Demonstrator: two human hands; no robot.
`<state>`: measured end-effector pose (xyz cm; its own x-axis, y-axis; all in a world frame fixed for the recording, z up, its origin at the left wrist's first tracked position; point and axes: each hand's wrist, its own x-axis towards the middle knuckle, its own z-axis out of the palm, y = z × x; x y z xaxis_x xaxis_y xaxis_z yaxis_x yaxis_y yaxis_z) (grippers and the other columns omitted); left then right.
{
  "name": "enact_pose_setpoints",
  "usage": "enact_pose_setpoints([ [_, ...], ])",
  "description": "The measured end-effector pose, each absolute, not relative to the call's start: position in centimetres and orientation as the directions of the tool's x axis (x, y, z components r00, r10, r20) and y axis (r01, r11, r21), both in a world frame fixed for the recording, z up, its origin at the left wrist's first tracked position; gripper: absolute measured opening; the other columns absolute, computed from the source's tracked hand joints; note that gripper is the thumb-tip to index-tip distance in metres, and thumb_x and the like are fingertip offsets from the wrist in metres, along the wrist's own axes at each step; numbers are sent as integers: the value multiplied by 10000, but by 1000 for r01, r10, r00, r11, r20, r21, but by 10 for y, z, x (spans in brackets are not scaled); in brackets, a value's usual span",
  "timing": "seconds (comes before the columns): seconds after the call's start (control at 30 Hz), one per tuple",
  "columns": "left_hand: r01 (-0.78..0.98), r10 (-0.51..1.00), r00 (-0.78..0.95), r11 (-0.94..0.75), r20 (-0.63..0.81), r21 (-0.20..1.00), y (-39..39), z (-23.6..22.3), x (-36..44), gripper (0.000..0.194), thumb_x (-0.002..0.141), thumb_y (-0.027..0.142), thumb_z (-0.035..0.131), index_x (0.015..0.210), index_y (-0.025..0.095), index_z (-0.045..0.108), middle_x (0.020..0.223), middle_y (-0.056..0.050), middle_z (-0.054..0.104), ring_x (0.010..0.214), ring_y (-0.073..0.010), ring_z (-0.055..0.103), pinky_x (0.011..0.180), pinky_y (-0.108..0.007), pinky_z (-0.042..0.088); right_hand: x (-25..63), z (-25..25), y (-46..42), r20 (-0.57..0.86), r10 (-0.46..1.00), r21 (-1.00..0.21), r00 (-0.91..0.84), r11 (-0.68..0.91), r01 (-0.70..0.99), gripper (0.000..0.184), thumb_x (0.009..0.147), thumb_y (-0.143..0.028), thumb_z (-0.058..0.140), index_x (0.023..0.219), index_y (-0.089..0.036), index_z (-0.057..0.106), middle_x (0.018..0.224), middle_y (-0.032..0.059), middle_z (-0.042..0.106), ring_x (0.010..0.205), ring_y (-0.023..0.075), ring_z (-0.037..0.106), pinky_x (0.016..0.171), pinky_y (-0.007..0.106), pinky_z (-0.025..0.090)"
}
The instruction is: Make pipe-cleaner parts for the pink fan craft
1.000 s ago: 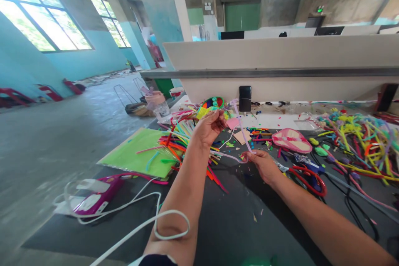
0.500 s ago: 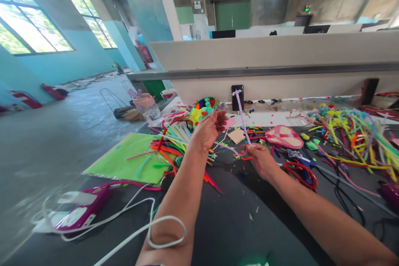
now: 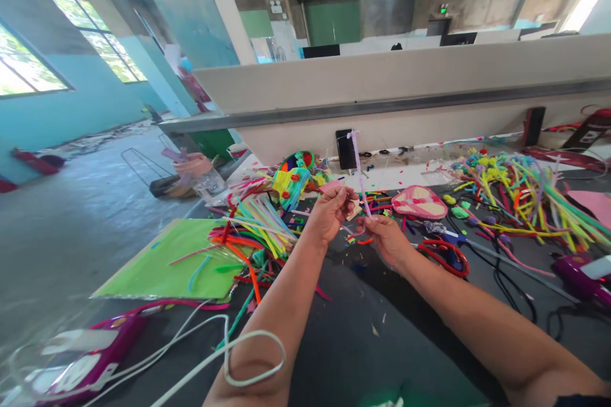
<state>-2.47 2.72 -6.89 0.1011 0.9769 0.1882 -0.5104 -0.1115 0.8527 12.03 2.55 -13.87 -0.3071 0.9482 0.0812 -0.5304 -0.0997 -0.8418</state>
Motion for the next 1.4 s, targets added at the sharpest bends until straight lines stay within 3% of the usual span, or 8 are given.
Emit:
enact_pose_setpoints([
  [0.23, -475, 978, 92, -124, 189, 871, 29, -73, -24, 257, 724, 341, 711, 696, 108, 606, 714, -26, 611, 492, -39, 480, 431, -154, 339, 118, -137, 22, 76, 933, -831, -352, -136, -540, 167, 655, -327, 757, 691, -167, 725, 656, 26, 688, 626, 140, 609, 726, 294, 445],
  [0.37, -427, 973, 50, -184, 226, 886, 29, -80, -13, 270, 714, 346, 716, 880, 141, 658, 824, -33, 638, 607, -63, 544, 515, -165, 416, 118, -135, 22, 78, 945, -816, -317, -122, -565, 172, 646, -327, 766, 700, -169, 722, 663, 24, 689, 624, 133, 603, 695, 280, 436],
  [0.43, -345, 977, 108, -137, 184, 928, 28, -86, -6, 331, 689, 341, 735, 955, 159, 660, 830, -26, 640, 558, -54, 519, 459, -159, 380, 117, -135, 23, 89, 947, -799, -308, -117, -590, 182, 634, -333, 773, 681, -169, 711, 637, 16, 677, 609, 129, 589, 668, 274, 431],
  [0.63, -231, 970, 236, 0, 56, 973, 26, -93, 1, 292, 713, 360, 710, 880, 120, 698, 678, -20, 595, 462, -26, 430, 400, -142, 295, 117, -138, 27, 64, 960, -766, -274, -129, -630, 179, 581, -306, 799, 617, -175, 682, 594, -10, 645, 575, 114, 543, 614, 253, 424],
  [0.83, -240, 966, 256, 17, 46, 971, 22, -85, 0, 275, 715, 323, 708, 909, 129, 686, 830, -64, 665, 525, -52, 529, 441, -158, 365, 115, -141, 27, 96, 955, -773, -280, -106, -626, 161, 559, -283, 813, 597, -181, 694, 612, -12, 636, 619, 116, 541, 639, 247, 431],
  [1.03, -314, 979, 196, 12, 52, 949, 19, -81, 7, 308, 661, 279, 753, 892, 141, 604, 702, -22, 661, 629, -116, 620, 604, -218, 473, 110, -146, 25, 117, 944, -786, -310, -102, -609, 154, 552, -281, 823, 637, -210, 717, 710, -5, 671, 744, 139, 589, 766, 291, 441],
  [1.27, -235, 984, 172, -2, 43, 972, 18, -76, 4, 319, 623, 296, 776, 818, 120, 596, 646, -14, 645, 570, -115, 610, 548, -208, 456, 114, -137, 20, 163, 916, -904, -367, -11, -428, 163, 627, -320, 770, 711, -185, 736, 752, 10, 686, 736, 132, 585, 774, 291, 433],
  [1.4, -226, 986, 155, -17, 54, 974, 19, -71, -5, 296, 610, 292, 785, 784, 124, 615, 655, -26, 664, 588, -134, 627, 581, -240, 486, 142, -115, 32, 144, 736, -983, -662, 33, -178, 251, 622, -273, 769, 850, -174, 741, 834, 28, 709, 763, 152, 611, 761, 302, 449],
])
